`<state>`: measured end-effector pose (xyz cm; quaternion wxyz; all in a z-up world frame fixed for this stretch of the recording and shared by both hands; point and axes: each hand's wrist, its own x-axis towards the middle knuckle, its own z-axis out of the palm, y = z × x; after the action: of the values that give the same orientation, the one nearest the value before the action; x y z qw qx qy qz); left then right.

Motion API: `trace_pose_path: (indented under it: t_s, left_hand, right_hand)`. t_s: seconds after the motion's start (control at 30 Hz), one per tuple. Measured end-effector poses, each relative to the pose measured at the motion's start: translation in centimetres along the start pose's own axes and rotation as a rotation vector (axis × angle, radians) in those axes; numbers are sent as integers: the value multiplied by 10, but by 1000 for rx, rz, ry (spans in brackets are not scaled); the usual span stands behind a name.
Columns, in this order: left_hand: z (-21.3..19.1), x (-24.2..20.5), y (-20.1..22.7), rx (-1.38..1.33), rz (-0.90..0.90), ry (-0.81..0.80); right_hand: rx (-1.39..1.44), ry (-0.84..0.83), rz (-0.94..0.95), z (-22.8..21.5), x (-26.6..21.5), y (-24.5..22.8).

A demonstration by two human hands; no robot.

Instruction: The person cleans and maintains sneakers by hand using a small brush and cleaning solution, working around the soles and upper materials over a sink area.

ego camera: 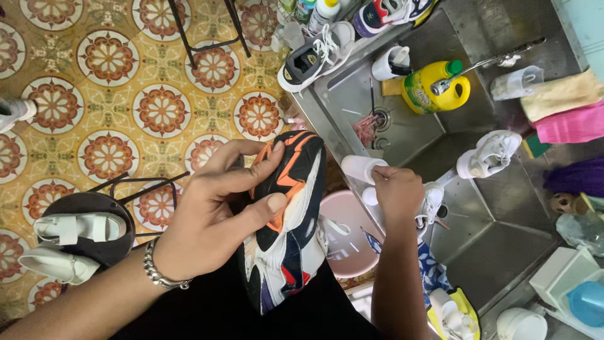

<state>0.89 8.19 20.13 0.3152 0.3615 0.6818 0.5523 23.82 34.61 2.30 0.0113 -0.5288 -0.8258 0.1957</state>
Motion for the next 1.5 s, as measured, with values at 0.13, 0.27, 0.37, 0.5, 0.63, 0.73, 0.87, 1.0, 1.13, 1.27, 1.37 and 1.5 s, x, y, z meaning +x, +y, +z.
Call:
trace_pose_path:
  t_s: [0.13,0.27,0.37,0.5,0.63,0.73,0.87,1.0,1.13,1.27,1.37,1.5]
  left_hand:
    - [0,1,2,-70,-4,-14]
    - [-2,2,3,-42,-15,-25]
    - [-2,2,2,-54,67,-31]
    - [-3,3,1,-65,75,-54]
    - [-3,6,-1,-56,118,-39]
    - [-5,7,-5,-52,119,-59]
    - [-5,8,-12,-89,13,-90]
    - [-4,12,-17,-76,115,-120]
    - [-2,18,-18,-72,103,-154]
    - [2,26,-19,-99,30,-176]
    - [4,32,-21,-33,1,-194]
    - [11,38,-22,-54,134,-193]
  right_hand:
    - [-142,1,-63,4,7,1]
    - [-129,16,-76,-1,6,0]
    - [-102,96,-231,-19,0,-2]
    - [142,167,58,-41,-27,-7]
    - [385,366,22,-56,-43,6]
    - [510,494,59,-62,-59,20]
    - [755,582,119,-62,-71,26]
    - [878,624,142,-60,-81,28]
    - [976,659,132,-54,-91,30]
    - [1057,666,167,-45,-93,36]
    - [916,653,230,-34,-93,37]
    - [920,806,219,-44,-101,38]
